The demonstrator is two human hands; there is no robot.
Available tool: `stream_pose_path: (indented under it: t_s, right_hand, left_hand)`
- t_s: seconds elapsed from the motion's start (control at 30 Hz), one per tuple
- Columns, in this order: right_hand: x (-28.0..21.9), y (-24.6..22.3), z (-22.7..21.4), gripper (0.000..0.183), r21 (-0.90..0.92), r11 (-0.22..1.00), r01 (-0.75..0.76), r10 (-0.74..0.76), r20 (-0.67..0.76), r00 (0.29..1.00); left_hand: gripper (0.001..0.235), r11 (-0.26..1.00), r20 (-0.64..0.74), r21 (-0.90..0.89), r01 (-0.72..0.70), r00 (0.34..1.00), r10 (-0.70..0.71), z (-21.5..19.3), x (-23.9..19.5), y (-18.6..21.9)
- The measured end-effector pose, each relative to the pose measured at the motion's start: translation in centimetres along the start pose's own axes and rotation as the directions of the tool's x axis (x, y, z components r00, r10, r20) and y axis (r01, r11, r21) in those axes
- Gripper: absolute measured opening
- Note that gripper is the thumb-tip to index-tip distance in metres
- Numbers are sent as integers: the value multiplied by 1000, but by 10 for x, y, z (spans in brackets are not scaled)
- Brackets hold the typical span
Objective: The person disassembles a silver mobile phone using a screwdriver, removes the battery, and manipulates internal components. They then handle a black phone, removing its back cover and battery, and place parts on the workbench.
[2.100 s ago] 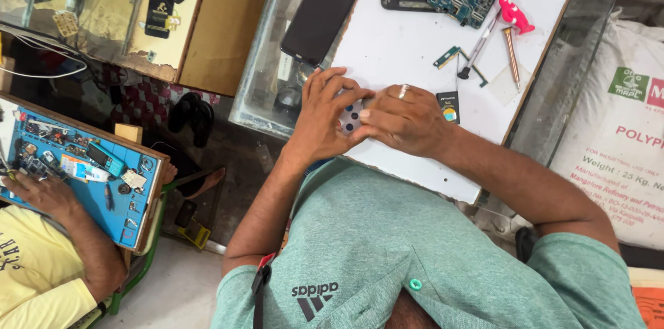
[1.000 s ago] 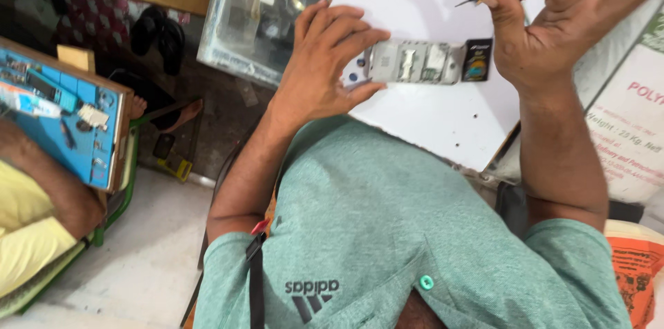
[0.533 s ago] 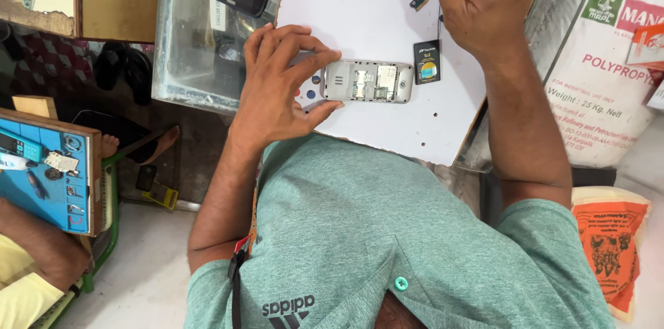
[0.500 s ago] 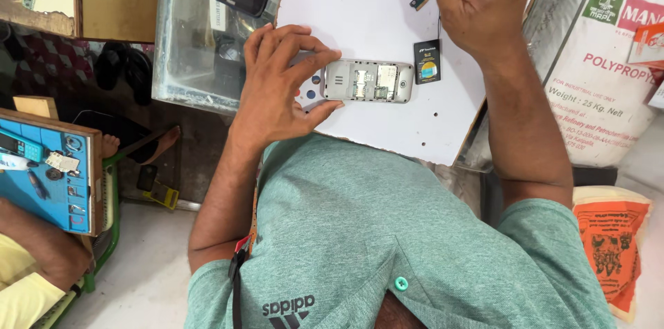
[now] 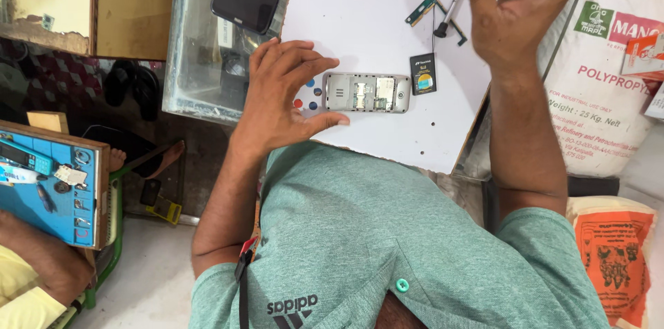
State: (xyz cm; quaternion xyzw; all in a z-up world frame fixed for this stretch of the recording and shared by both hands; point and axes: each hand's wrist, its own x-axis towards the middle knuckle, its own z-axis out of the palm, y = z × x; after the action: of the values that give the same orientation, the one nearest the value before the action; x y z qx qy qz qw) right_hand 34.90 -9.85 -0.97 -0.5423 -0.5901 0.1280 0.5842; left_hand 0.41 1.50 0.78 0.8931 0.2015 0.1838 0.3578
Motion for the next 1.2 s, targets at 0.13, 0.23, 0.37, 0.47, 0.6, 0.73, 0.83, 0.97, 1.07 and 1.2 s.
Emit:
stream_pose_path:
  t_s: [0.13,0.23,0.37,0.47,0.6,0.73,0.83,0.97,1.07,1.2]
  right_hand:
    - [-2,-34,22,91,177,980,-93,84,60,995]
    - [-2,-57,41,81,169,977,-129,108,132,985]
    - [9,-66,54,77,228,972,-54,17,162,987]
    - [9,-68,56,77,229,972,-46,10,156,988]
    - [3,-69,57,78,239,968,-78,43,147,988]
    - [-2,-63,59,79,287,953,-97,59,139,989]
    - [-4,-59,58,77,295,948,-120,82,138,987]
    - [-13,-62,60,74,368,915,-163,114,153,982]
    - [-10,-73,65,74,310,944,-112,67,151,986]
    - [-6,-80,69,69,240,970,-32,-7,157,988]
  left_hand:
    - [64,994,-20,-107,-33,999,31,-12,11,5]
    - [41,988,-95,-155,-23,995,9,-5,22,13]
    - [29,973,-181,-222,-63,983,22,1,35,20]
    - [25,960,-184,-272,-71,983,21,1,37,24]
    - [22,956,-208,-281,-86,978,27,3,38,27]
    - [19,935,-210,-342,-96,977,24,8,38,27]
    - [14,889,-169,-454,-60,985,-20,9,40,26]
    - [9,887,-213,-454,-79,977,-22,11,38,27]
    - [9,896,-237,-435,-92,971,-15,3,41,33]
    - [8,893,-211,-447,-59,977,-42,-1,42,38]
